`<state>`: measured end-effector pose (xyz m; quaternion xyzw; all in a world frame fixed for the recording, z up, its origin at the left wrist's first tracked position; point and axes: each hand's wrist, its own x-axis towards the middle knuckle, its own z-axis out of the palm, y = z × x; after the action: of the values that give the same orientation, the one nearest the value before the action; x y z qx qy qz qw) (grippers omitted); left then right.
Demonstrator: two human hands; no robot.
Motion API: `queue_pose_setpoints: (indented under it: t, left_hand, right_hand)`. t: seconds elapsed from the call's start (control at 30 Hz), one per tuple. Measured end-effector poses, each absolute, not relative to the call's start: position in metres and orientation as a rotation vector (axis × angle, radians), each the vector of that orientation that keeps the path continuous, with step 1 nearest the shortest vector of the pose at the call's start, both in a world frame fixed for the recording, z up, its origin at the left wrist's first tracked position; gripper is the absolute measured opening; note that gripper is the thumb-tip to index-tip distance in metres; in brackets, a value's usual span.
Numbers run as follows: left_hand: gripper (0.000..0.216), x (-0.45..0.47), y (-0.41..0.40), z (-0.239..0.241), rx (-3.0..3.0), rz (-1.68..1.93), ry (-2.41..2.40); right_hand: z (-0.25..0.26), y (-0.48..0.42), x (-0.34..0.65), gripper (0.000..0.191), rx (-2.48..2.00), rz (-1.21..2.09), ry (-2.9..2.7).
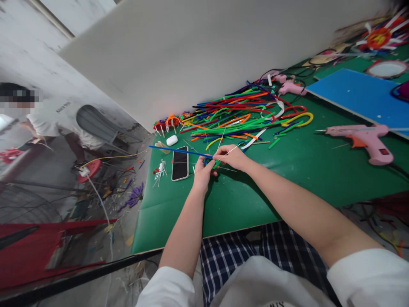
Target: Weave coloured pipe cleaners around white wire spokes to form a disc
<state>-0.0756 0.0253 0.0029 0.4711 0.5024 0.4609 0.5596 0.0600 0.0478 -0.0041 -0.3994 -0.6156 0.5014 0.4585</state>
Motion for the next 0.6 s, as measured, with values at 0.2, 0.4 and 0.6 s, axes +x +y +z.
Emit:
queue_pose_setpoints:
  t: [0.2, 0.4, 0.6]
  left_hand:
    - [0.033, -0.075, 0.024, 0.007, 1.099, 1.068, 1.193]
    - [0.035, -0.075, 0.024, 0.010, 1.081, 1.046, 1.189]
    - [0.034, -0.078, 0.026, 0.011, 1.099, 1.095, 1.211]
  right_hand:
    - [-0.007, 0.049, 0.059, 0.019, -0.979, 1.246, -1.497]
    - [-0.004, 0.049, 0.058, 0.020, -0.998, 1.358, -1.433]
    - [0.004, 0.052, 0.070, 0.021, -0.993, 1.356, -1.446]
